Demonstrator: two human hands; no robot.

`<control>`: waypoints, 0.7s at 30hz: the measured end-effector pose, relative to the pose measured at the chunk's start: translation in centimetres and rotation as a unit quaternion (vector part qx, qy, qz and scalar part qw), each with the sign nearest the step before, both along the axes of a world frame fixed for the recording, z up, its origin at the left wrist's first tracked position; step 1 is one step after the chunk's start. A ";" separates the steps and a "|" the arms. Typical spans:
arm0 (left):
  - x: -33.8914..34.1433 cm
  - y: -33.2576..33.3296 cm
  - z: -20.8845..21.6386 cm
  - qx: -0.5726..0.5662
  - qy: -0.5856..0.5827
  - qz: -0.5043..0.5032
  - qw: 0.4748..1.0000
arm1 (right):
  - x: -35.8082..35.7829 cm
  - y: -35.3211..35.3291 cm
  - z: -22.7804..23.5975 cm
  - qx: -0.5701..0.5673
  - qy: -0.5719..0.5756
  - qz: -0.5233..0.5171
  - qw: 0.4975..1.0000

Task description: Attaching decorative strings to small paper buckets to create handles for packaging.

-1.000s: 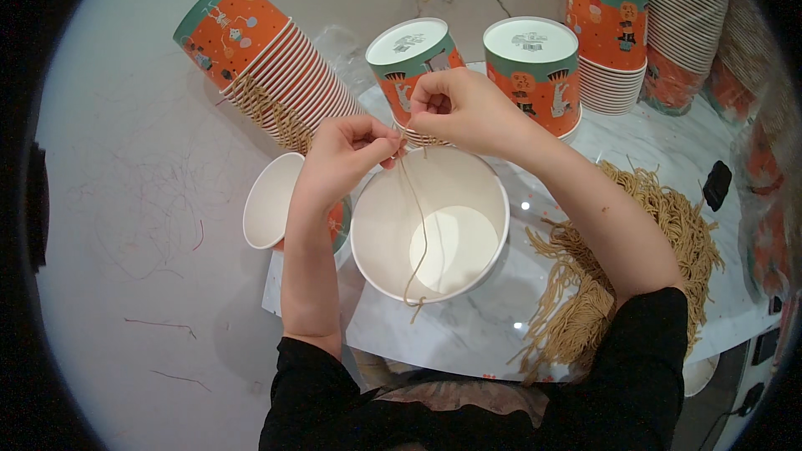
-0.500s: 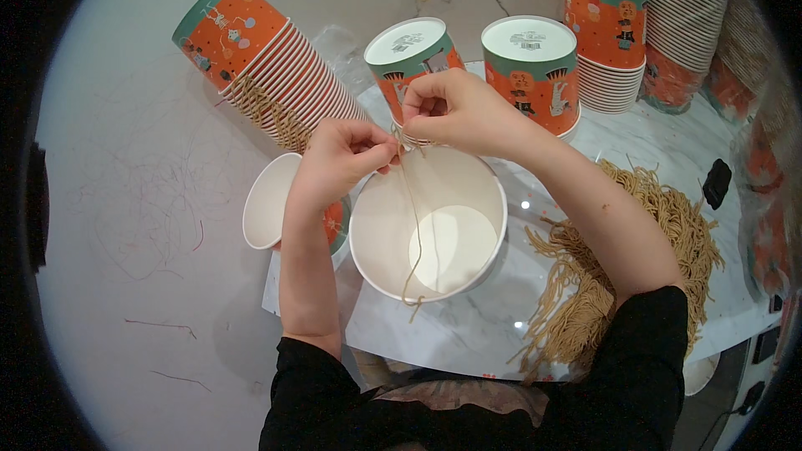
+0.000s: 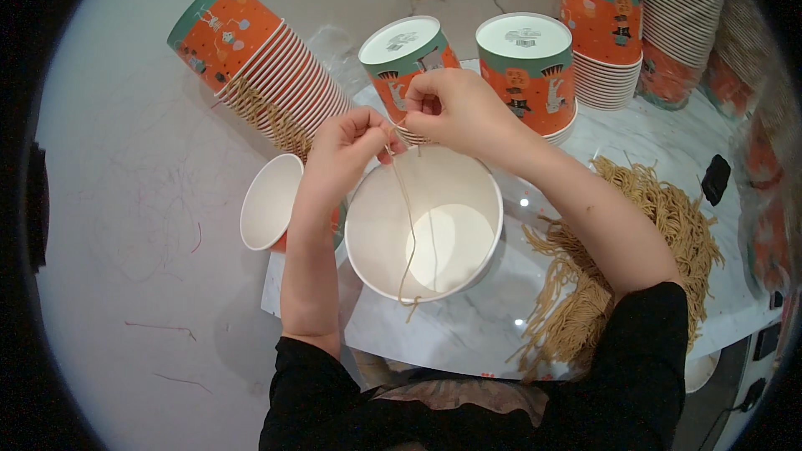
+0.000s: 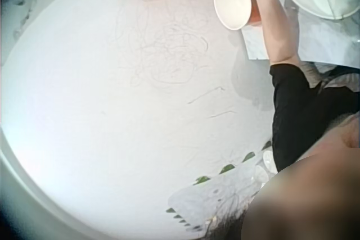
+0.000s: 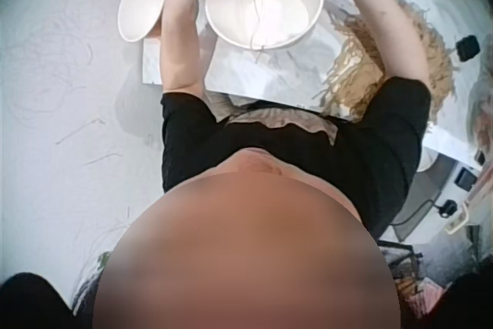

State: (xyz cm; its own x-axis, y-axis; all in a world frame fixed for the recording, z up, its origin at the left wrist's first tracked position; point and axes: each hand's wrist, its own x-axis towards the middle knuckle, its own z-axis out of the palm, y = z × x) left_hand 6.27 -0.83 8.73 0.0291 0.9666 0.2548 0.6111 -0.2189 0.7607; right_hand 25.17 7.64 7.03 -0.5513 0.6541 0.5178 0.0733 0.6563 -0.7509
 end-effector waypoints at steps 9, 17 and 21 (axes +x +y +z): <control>-1.1 0.8 0.6 -0.145 -0.254 -0.027 0.956 | -0.1 1.0 -0.6 -0.092 0.059 0.086 0.990; -0.4 0.5 0.5 -0.144 -0.211 -0.055 0.965 | 0.0 0.7 0.0 -0.042 0.022 0.083 0.995; -0.2 0.1 0.4 -0.127 -0.228 -0.039 0.965 | -0.1 0.6 -0.2 -0.026 0.008 0.079 0.996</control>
